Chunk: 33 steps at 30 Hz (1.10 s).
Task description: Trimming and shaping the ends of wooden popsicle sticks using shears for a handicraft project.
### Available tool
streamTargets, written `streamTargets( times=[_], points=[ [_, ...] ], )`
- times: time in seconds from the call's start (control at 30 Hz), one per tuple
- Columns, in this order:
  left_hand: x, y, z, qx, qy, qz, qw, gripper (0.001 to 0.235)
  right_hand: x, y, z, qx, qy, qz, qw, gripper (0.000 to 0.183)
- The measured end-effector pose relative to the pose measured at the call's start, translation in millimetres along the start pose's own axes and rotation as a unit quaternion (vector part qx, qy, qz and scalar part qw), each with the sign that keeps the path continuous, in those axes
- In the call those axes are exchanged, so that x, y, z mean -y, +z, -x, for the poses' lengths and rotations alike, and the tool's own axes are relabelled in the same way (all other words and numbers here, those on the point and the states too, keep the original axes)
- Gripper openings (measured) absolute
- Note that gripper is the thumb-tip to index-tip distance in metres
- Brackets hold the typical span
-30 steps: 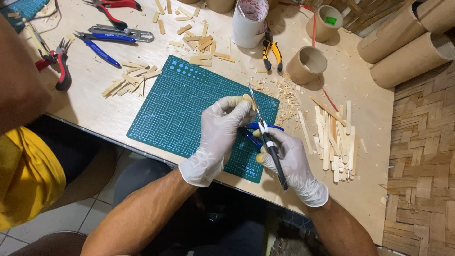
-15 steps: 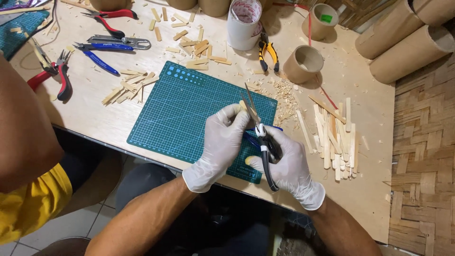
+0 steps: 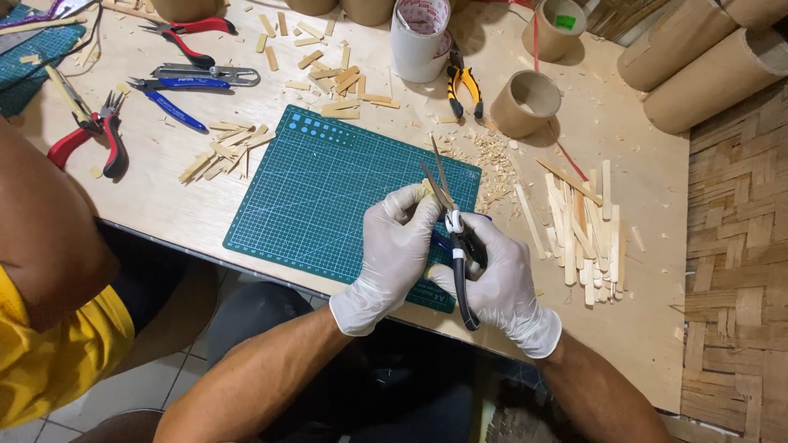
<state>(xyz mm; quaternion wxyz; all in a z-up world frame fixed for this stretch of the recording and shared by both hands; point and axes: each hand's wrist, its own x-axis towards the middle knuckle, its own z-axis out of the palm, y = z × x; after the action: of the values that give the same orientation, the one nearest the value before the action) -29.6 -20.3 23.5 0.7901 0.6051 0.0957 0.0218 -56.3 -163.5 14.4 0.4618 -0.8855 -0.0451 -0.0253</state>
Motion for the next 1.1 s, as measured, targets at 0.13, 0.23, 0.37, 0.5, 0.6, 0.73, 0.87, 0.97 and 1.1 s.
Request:
streamTargets(
  times=[0.13, 0.23, 0.37, 0.5, 0.6, 0.73, 0.87, 0.97, 1.1],
  points=[
    [4, -1, -1, -0.005, -0.001, 0.017, 1.000, 0.016, 8, 3, 0, -0.014, -0.001, -0.022, 1.000, 0.046],
    [3, -2, -1, -0.010, -0.006, 0.024, 1.000, 0.015, 8, 6, -1, -0.019, -0.015, -0.019, 1.000, 0.042],
    [-2, -2, 2, -0.020, -0.015, 0.033, 0.999, 0.015, 2, 10, -1, -0.027, -0.026, -0.010, 0.999, 0.040],
    [-4, -4, -1, -0.016, -0.017, 0.032, 0.999, 0.017, -4, 6, -5, 0.039, -0.007, -0.107, 0.993, 0.048],
    [-7, -6, -5, -0.019, -0.022, 0.029, 0.999, 0.015, -26, 6, -8, 0.111, 0.016, -0.219, 0.969, 0.063],
    [-6, -8, -10, -0.012, -0.034, 0.029, 0.999, 0.014, -4, -7, -15, 0.180, 0.022, -0.259, 0.949, 0.073],
    [-1, -5, -11, -0.014, -0.036, 0.010, 0.999, 0.013, -8, -11, -17, 0.208, 0.028, -0.288, 0.934, 0.078],
    [-2, -4, -12, -0.020, -0.036, 0.009, 0.999, 0.012, -10, -14, -18, 0.222, 0.036, -0.299, 0.927, 0.088],
    [-14, -4, -10, -0.026, -0.048, 0.019, 0.998, 0.013, -28, -11, -17, 0.237, 0.050, -0.327, 0.914, 0.105]
  ],
)
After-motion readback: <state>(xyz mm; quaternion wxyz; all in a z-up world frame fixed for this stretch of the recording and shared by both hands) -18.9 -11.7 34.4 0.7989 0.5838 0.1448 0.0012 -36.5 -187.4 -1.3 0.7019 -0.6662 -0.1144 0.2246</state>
